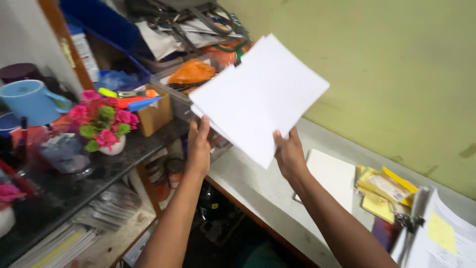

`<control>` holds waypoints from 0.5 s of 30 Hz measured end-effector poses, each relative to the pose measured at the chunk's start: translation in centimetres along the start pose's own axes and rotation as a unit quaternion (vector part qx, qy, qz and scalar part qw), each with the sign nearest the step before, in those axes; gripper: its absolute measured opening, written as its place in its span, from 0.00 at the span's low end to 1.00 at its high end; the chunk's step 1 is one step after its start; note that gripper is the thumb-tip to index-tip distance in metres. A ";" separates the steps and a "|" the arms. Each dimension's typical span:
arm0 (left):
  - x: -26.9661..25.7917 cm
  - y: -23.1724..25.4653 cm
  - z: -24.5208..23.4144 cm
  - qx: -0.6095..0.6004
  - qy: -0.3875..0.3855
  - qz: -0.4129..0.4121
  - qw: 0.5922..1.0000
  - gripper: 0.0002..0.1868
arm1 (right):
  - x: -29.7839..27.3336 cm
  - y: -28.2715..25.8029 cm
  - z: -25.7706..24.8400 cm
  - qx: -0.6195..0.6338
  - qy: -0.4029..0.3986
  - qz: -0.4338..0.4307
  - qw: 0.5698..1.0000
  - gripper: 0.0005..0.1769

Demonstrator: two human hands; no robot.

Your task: The person wipes a white table surface with a cloth, then moves various items including a picture, a tissue box, and a hairdryer. They retrieve papers and a notebook from a shelf, place them on the table, and arrange artificial flowers, pens, and highlighters into containers on the desk.

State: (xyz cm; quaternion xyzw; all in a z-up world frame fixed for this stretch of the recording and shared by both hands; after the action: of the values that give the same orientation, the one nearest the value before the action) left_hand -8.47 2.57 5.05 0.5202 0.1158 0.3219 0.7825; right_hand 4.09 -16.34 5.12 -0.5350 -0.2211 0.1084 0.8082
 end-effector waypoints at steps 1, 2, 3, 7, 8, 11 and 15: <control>-0.2 -1.4 -0.3 0.008 0.004 -0.012 1.000 0.41 | -1.6 -0.1 -1.2 -0.022 0.019 0.025 0.999 0.32; -0.2 -3.0 -0.6 0.017 0.007 -0.002 1.000 0.39 | -3.0 0.1 -2.3 -0.043 0.038 0.052 0.997 0.32; -0.1 -4.7 -0.7 0.027 0.009 0.009 1.000 0.38 | -4.1 0.5 -3.1 -0.062 0.052 0.073 0.994 0.32; -0.4 -10.8 -2.2 0.161 0.067 -0.008 0.985 0.29 | -7.0 2.9 -5.8 -0.112 0.094 0.161 0.976 0.35; -0.3 -11.8 -2.5 0.170 0.069 -0.007 0.983 0.28 | -7.2 3.5 -6.3 -0.117 0.104 0.184 0.970 0.36; 0.0 -13.1 -3.0 0.209 0.078 0.001 0.975 0.28 | -7.1 4.9 -7.4 -0.156 0.072 0.218 0.961 0.36; 0.4 -12.0 -3.5 0.404 0.110 -0.003 0.908 0.32 | -6.3 5.5 -8.3 -0.148 0.030 0.251 0.956 0.37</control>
State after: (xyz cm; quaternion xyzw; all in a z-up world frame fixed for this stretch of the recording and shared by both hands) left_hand -5.40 2.39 -7.11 0.7528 0.3225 0.3001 0.4890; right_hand 2.84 -23.47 -4.19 -0.6896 -0.0687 0.2582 0.6731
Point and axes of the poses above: each hand's wrist, its own x-axis towards the middle knuckle, its own z-axis out of the palm, y = z × x, the point moved 1 cm from there along x, towards the middle knuckle, and after that the axes turned 7 degrees about -z, right-handed, at the moved point
